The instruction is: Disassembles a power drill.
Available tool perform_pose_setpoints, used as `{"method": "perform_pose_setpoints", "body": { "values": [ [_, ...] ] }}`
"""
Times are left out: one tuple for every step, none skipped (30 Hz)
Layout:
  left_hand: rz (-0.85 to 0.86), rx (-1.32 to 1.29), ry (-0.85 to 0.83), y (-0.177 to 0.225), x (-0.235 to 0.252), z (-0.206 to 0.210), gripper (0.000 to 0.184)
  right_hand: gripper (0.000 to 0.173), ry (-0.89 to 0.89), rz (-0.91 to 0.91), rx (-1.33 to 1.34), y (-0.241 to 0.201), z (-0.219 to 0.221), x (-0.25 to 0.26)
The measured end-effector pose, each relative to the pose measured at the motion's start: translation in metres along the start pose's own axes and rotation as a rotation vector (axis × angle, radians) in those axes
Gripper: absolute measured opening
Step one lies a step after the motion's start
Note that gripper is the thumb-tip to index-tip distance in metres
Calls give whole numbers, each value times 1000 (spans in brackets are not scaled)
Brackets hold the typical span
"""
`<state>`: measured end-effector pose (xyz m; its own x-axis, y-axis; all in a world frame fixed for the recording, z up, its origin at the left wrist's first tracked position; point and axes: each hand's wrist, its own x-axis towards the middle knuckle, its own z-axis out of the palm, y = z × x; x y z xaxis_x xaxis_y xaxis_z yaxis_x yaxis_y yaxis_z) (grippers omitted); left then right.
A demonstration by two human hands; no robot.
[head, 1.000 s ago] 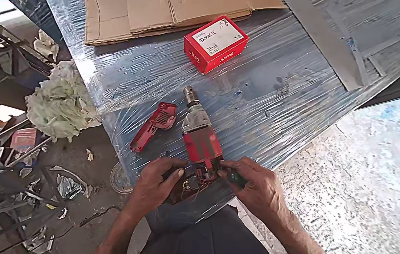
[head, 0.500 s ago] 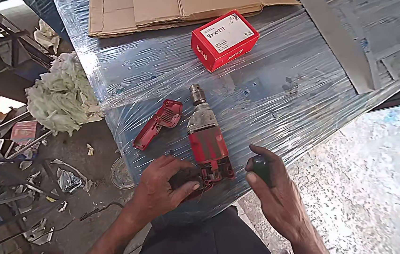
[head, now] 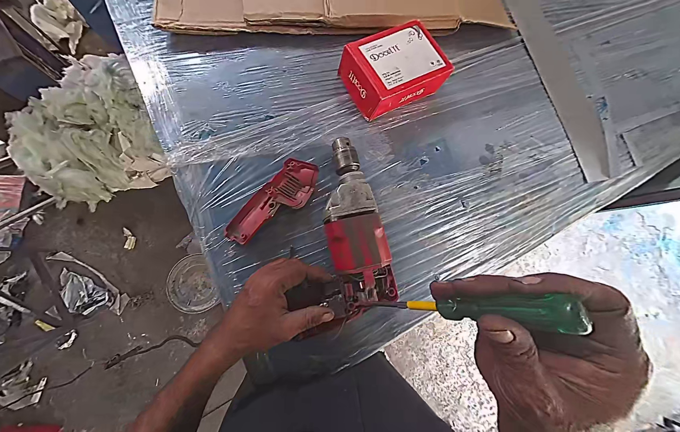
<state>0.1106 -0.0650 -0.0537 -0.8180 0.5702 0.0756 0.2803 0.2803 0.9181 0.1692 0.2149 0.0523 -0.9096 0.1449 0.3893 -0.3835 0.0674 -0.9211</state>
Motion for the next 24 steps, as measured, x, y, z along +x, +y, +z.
{"method": "perform_pose_setpoints", "body": {
  "values": [
    [1, 3, 6, -1, 0, 1, 46, 32, 3, -9, -10, 1, 3, 0],
    [3, 5, 12, -1, -1, 1, 45, 33, 6, -19, -20, 1, 5, 0],
    [4, 6, 15, -2, -1, 2, 45, 33, 5, -28, -31, 1, 6, 0],
    [3, 3, 14, -2, -1, 2, 45, 34, 5, -34, -41, 1, 7, -1],
    [1, 0, 13, -1, -2, 2, 45, 34, 7, -39, -48, 2, 8, -1],
    [1, -1, 13, -1, -1, 1, 45, 34, 6, -43, -48, 2, 9, -1],
    [0, -3, 11, -1, -1, 1, 45, 35, 4, -49, -49, 1, 9, 0],
    [0, -7, 10, -2, -1, 1, 45, 36, 3, -56, -45, 1, 10, 0],
    [0, -4, 9, -2, -1, 1, 46, 36, 4, -60, -46, 1, 10, 1],
    [1, -1, 6, -2, -1, 1, 46, 36, 6, -64, -52, 1, 10, 1],
    [1, 3, 1, -2, -1, 1, 46, 36, 5, -67, -58, 1, 11, 1],
    [1, 8, -3, -2, 0, 0, 46, 36, 3, -68, -62, 1, 11, 1],
    [1, 9, -6, -2, 0, 0, 46, 36, 0, -68, -62, 1, 11, 1],
    [2, 10, -7, -2, 0, 1, 46, 35, -1, -66, -63, 1, 12, 1],
    [4, 11, -2, -2, 0, 1, 45, 35, -3, -67, -65, 1, 12, 0],
    [5, 12, 1, -2, 0, 1, 45, 36, -6, -72, -69, 0, 13, 0],
    [5, 12, 1, -2, 0, 1, 45, 37, -6, -79, -73, 0, 13, -1],
    [3, 15, 0, -2, 0, 1, 45, 37, -5, -84, -75, -1, 13, -1],
    [1, 19, -2, -2, 0, 1, 45, 39, -4, -87, -83, -1, 13, -2],
    [-1, 19, -3, -2, 0, 2, 44, 40, 0, -91, -93, -1, 13, -3],
    [0, 18, -2, -2, 0, 2, 44, 41, 4, -97, -105, -1, 14, -4],
    [1, 18, -1, -3, 0, 2, 44, 42, 6, -101, -122, -1, 14, -4],
    [4, 18, -1, -3, 0, 2, 44, 44, 9, -105, -138, -1, 15, -5],
    [8, 18, 1, -3, 0, 2, 44, 45, 12, -110, -153, -1, 16, -6]
  ]
}}
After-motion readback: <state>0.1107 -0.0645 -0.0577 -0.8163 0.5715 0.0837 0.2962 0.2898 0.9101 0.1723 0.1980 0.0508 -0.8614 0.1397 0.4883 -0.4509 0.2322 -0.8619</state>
